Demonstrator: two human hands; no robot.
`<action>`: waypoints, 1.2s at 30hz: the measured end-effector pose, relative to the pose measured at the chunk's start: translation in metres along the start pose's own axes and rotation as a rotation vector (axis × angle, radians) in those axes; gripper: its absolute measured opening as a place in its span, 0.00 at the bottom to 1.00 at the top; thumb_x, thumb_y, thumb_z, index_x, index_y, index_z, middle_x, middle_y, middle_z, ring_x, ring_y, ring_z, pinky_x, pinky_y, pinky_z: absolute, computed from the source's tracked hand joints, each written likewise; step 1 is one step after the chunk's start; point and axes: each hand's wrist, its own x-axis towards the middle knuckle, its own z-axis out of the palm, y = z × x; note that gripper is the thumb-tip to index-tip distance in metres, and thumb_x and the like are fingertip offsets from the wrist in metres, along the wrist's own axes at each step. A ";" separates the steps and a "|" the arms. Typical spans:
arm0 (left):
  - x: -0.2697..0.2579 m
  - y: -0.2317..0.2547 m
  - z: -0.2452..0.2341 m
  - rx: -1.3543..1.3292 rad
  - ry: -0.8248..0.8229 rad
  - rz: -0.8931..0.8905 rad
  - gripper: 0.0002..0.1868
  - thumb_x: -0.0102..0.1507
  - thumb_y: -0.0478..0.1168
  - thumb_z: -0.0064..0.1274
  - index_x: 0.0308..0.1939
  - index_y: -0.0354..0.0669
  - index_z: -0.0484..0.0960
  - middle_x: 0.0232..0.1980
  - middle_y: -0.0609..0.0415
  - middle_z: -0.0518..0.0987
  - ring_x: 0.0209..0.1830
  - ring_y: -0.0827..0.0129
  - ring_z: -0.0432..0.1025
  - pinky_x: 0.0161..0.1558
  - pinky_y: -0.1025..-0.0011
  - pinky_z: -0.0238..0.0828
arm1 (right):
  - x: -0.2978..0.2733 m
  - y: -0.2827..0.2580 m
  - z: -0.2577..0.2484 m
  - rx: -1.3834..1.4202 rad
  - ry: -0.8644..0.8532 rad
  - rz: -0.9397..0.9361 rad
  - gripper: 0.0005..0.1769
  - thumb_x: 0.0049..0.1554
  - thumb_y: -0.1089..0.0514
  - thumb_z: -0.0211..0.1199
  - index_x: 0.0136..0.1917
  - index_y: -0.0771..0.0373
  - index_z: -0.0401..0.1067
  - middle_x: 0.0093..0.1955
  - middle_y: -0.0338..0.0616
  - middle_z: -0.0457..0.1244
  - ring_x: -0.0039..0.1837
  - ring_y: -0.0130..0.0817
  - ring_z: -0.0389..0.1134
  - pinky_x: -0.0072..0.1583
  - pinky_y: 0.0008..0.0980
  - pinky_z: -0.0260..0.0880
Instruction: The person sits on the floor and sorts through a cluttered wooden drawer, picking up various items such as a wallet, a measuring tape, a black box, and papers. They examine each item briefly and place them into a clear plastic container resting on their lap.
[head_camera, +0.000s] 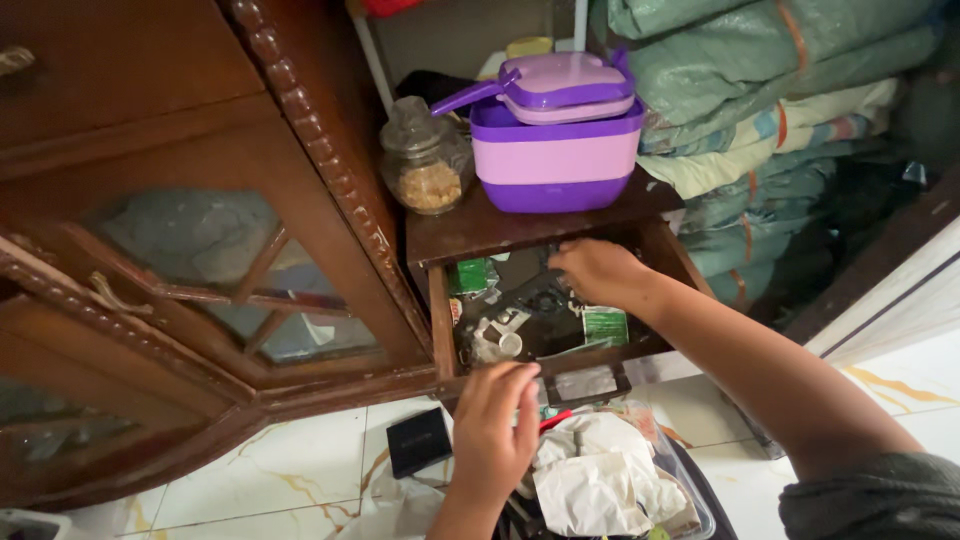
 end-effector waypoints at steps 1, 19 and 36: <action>-0.002 -0.004 -0.001 -0.022 0.017 -0.036 0.11 0.64 0.31 0.56 0.51 0.37 0.81 0.50 0.48 0.81 0.48 0.56 0.77 0.50 0.63 0.75 | -0.004 -0.003 -0.007 0.075 0.082 -0.012 0.18 0.51 0.62 0.65 0.57 0.58 0.76 0.56 0.52 0.67 0.58 0.54 0.68 0.59 0.49 0.68; 0.051 -0.021 0.047 -0.021 -0.178 -0.134 0.44 0.55 0.48 0.67 0.68 0.29 0.63 0.60 0.33 0.74 0.60 0.40 0.70 0.60 0.51 0.65 | -0.101 -0.101 -0.142 0.668 0.755 -0.111 0.26 0.48 0.79 0.57 0.58 0.69 0.77 0.52 0.45 0.65 0.53 0.31 0.67 0.56 0.24 0.66; 0.038 -0.052 0.048 -1.384 -0.174 -0.773 0.38 0.60 0.26 0.51 0.73 0.42 0.56 0.67 0.40 0.73 0.58 0.52 0.77 0.63 0.56 0.75 | -0.118 -0.074 -0.061 0.635 0.846 0.249 0.23 0.54 0.72 0.58 0.62 0.65 0.78 0.46 0.44 0.63 0.45 0.28 0.62 0.47 0.24 0.62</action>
